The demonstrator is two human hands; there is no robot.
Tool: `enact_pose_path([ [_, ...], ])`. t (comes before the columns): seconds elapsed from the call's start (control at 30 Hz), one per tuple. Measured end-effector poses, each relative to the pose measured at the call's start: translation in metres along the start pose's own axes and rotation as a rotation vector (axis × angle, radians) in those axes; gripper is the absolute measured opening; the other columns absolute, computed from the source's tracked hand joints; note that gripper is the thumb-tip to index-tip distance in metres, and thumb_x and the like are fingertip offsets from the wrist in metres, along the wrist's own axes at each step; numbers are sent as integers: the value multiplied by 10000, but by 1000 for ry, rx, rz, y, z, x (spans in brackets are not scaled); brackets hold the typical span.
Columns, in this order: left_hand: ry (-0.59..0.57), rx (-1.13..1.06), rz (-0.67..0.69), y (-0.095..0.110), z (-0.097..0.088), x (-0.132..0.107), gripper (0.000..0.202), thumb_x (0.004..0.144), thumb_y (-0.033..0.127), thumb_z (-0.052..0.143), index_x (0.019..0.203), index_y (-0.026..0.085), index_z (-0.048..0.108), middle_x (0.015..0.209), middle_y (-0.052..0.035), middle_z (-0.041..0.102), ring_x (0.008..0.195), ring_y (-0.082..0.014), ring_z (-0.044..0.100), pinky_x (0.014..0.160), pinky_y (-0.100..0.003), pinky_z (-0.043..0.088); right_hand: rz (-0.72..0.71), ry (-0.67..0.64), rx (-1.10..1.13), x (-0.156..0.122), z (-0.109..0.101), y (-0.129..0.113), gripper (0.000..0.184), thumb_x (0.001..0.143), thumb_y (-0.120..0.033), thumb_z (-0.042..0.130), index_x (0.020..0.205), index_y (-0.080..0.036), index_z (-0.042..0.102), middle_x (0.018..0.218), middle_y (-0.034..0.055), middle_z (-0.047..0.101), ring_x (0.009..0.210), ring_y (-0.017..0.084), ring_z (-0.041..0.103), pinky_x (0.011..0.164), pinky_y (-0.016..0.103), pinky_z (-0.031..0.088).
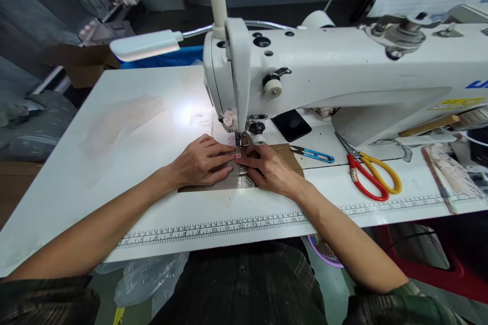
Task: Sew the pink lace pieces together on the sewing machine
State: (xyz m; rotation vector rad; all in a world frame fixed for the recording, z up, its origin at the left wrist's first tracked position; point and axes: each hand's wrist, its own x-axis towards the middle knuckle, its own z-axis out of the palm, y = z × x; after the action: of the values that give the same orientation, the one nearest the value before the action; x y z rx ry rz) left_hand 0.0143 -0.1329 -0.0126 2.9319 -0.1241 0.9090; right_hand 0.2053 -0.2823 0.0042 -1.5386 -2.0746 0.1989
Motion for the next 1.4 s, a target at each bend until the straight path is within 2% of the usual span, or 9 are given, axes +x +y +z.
enact_pose_path([
  [0.23,-117,17,-60,1,-5,2,311,925,363,548,1073,141,708,1190,-121,691,908,-231,648,805,-399,490,-11,-8,-33,-2,2,2,353,923,-174,499,1226,-200,677,1101,140,570,1041,256,571,936,480,544],
  [0.37,-139,32,-111,1,-3,2,321,934,363,537,1095,133,694,1234,-138,664,970,-250,636,816,-404,487,-8,-20,-51,-3,2,1,359,930,-180,494,1242,-211,667,1125,144,564,1047,264,561,926,486,543],
  [0.53,-151,59,-157,1,-1,5,324,943,367,519,1107,140,682,1240,-129,659,962,-249,627,799,-396,479,-4,-25,-52,-2,2,-1,379,925,-154,484,1261,-195,655,1116,156,569,1041,271,567,932,498,537],
  [0.83,-158,112,-226,-2,2,8,371,956,389,486,1159,132,659,1206,-134,663,940,-258,611,788,-403,452,-2,-26,-48,-3,1,-2,367,942,-170,484,1274,-158,640,1123,172,544,1043,270,571,945,487,535],
  [1.03,-168,132,-266,-6,2,12,363,951,379,480,1129,129,673,1076,-125,688,912,-259,608,817,-414,446,37,-6,-71,-4,5,-1,384,965,-211,463,1324,-224,598,1114,136,507,1030,255,567,966,490,525],
  [1.17,-158,112,-296,-9,4,12,360,961,357,449,1136,131,667,1003,-125,678,910,-257,604,823,-414,448,47,-2,-107,-2,9,3,377,966,-228,462,1316,-193,598,1115,149,493,1046,275,545,954,496,522],
  [1.3,-123,105,-312,-14,9,10,328,963,377,463,1133,166,648,1002,-118,663,905,-245,599,815,-413,461,43,14,-110,1,10,3,397,959,-217,442,1325,-184,591,1100,148,501,1014,265,554,937,493,528],
  [1.4,-68,153,-297,-20,6,8,313,952,406,504,1137,180,617,1076,-133,656,954,-260,596,805,-429,470,108,13,-67,2,3,2,404,951,-232,451,1320,-175,605,1102,146,533,970,241,590,915,448,535],
])
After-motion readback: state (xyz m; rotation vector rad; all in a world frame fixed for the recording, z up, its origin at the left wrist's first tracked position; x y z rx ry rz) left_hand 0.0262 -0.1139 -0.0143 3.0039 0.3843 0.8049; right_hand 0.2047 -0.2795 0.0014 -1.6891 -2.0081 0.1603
